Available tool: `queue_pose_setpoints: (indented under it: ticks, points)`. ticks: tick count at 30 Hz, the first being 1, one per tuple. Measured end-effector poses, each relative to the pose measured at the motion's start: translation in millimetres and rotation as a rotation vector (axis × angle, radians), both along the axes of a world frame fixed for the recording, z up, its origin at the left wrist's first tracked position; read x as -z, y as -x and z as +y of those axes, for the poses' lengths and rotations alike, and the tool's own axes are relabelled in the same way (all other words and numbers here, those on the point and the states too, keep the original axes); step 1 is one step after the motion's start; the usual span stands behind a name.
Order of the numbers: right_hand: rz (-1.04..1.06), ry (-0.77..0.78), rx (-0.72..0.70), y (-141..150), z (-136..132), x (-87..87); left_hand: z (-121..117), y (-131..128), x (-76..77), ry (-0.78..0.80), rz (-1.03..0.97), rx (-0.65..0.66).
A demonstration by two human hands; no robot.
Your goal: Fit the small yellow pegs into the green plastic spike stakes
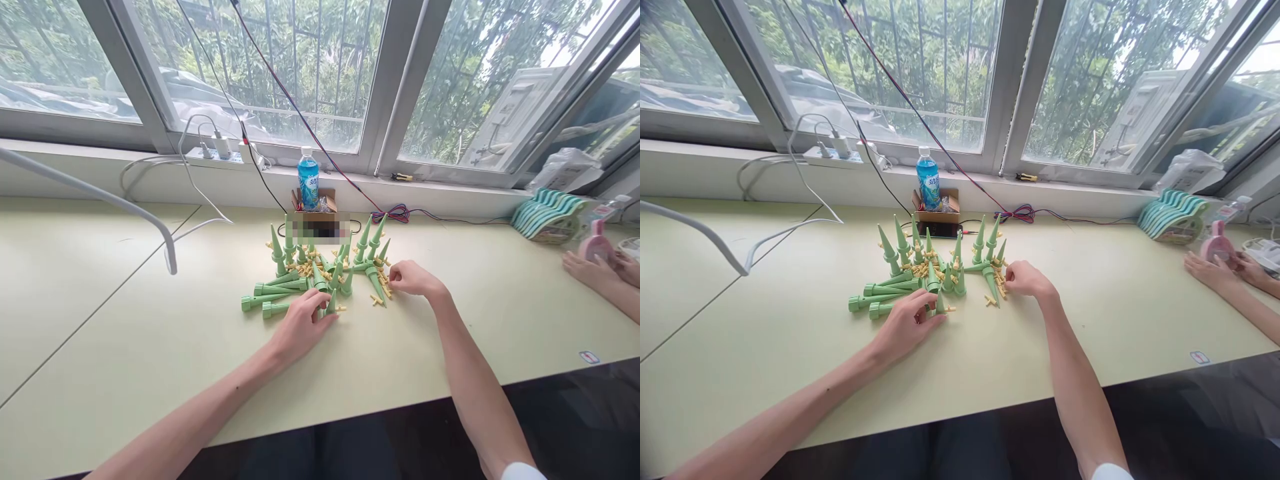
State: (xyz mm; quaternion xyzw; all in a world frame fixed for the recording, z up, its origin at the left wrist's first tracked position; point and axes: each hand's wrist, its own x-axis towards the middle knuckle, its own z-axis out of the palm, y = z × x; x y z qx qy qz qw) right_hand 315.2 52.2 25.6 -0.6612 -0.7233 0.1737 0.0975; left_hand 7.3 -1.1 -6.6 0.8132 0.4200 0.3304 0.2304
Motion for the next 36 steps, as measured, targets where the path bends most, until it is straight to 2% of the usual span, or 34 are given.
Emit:
queue_pose_setpoints:
  ticks: [6, 11, 14, 18, 21, 28, 36]
  points:
    - [0.164, -0.111, -0.04, 6.9, -3.7, -5.2, 0.1, -0.8, 0.5, 0.014, -0.014, 0.003]
    - [0.521, -0.038, -0.148, 24.0, -9.1, -7.4, 0.6, -0.1, 3.1, 0.008, -0.022, 0.01]
    - [0.662, -0.046, -0.222, 40.4, -12.6, -6.6, 0.3, 0.1, 2.6, 0.001, -0.023, 0.01]
    - [0.73, -0.123, -0.301, 64.1, -19.6, -5.1, -0.3, -0.5, -0.3, 0.004, -0.014, 0.003]
    - [0.768, -0.106, -0.343, 75.6, -23.6, -2.9, -0.3, -0.7, -1.1, 0.015, -0.009, 0.004]
    - [0.903, -0.045, -0.354, 79.6, -24.4, 0.7, -1.2, -0.7, -1.8, 0.005, -0.027, 0.009]
    - [1.057, -0.004, -0.391, 88.8, -31.3, -6.0, -5.5, 0.5, -14.5, -0.007, -0.176, -0.061]
